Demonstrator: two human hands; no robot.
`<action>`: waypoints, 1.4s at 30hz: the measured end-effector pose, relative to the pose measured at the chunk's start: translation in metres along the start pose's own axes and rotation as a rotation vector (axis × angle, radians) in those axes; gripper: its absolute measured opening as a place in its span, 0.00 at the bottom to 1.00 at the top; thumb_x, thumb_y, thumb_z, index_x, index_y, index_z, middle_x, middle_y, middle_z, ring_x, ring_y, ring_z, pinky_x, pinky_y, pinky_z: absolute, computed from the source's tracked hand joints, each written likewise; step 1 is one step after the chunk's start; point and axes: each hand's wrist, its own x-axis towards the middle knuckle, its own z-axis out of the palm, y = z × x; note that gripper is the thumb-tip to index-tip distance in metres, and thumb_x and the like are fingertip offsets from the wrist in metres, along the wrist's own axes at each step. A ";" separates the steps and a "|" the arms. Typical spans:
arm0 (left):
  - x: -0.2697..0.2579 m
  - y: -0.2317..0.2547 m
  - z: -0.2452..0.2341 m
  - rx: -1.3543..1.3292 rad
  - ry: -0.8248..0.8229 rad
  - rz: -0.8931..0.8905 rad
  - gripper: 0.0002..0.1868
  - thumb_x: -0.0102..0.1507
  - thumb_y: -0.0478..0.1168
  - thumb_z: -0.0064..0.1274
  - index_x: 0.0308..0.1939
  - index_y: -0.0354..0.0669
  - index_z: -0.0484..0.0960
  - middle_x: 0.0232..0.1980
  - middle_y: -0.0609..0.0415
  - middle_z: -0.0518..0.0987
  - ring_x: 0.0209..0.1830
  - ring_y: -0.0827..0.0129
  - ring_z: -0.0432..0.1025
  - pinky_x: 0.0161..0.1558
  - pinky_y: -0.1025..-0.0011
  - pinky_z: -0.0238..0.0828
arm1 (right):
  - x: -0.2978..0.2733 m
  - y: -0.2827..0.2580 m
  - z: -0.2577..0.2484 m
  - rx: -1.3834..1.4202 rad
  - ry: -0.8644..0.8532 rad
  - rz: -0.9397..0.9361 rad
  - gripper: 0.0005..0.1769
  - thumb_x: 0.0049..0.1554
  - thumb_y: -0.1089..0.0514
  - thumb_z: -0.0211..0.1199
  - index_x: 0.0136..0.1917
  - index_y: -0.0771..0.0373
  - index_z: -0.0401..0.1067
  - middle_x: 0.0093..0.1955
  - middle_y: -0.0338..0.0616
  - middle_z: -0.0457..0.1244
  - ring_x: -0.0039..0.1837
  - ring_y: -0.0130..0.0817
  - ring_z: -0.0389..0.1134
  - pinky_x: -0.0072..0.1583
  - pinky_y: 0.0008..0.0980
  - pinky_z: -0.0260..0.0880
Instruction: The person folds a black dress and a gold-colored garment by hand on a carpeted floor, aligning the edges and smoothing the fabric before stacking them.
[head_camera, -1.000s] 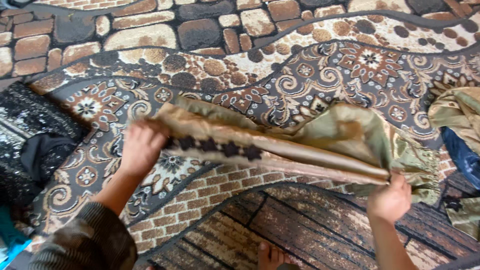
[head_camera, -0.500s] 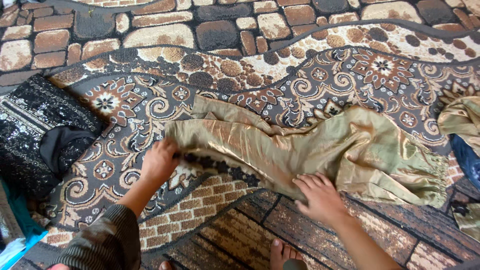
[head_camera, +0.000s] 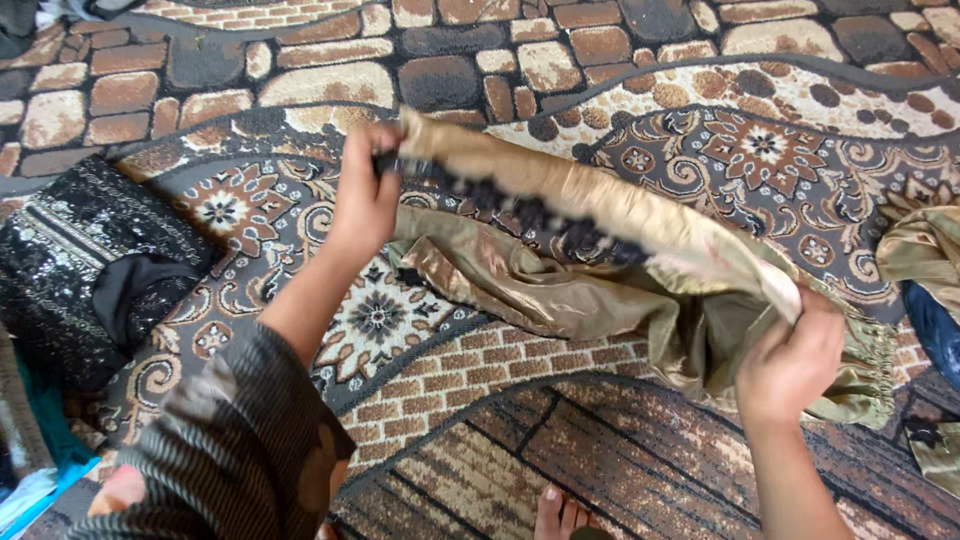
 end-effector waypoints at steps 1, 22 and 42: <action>-0.020 -0.017 0.001 0.181 -0.005 0.080 0.21 0.60 0.19 0.42 0.54 0.40 0.63 0.54 0.42 0.71 0.62 0.56 0.69 0.64 0.56 0.66 | -0.006 0.004 0.003 -0.028 -0.017 0.003 0.04 0.72 0.65 0.55 0.58 0.68 0.70 0.52 0.56 0.63 0.55 0.51 0.65 0.61 0.47 0.67; -0.160 -0.117 -0.097 0.986 0.397 -0.457 0.06 0.69 0.29 0.55 0.44 0.41 0.74 0.56 0.49 0.70 0.59 0.57 0.64 0.63 0.53 0.64 | -0.093 0.008 0.042 -0.285 -0.537 -0.388 0.19 0.57 0.55 0.64 0.62 0.54 0.72 0.74 0.50 0.56 0.80 0.45 0.54 0.79 0.47 0.50; -0.127 -0.175 0.061 0.613 -0.096 -1.117 0.37 0.53 0.53 0.70 0.62 0.45 0.73 0.65 0.35 0.67 0.60 0.44 0.68 0.61 0.57 0.67 | -0.097 -0.018 0.025 -0.114 -0.541 -0.180 0.44 0.51 0.45 0.67 0.73 0.65 0.57 0.76 0.56 0.50 0.78 0.55 0.50 0.76 0.54 0.48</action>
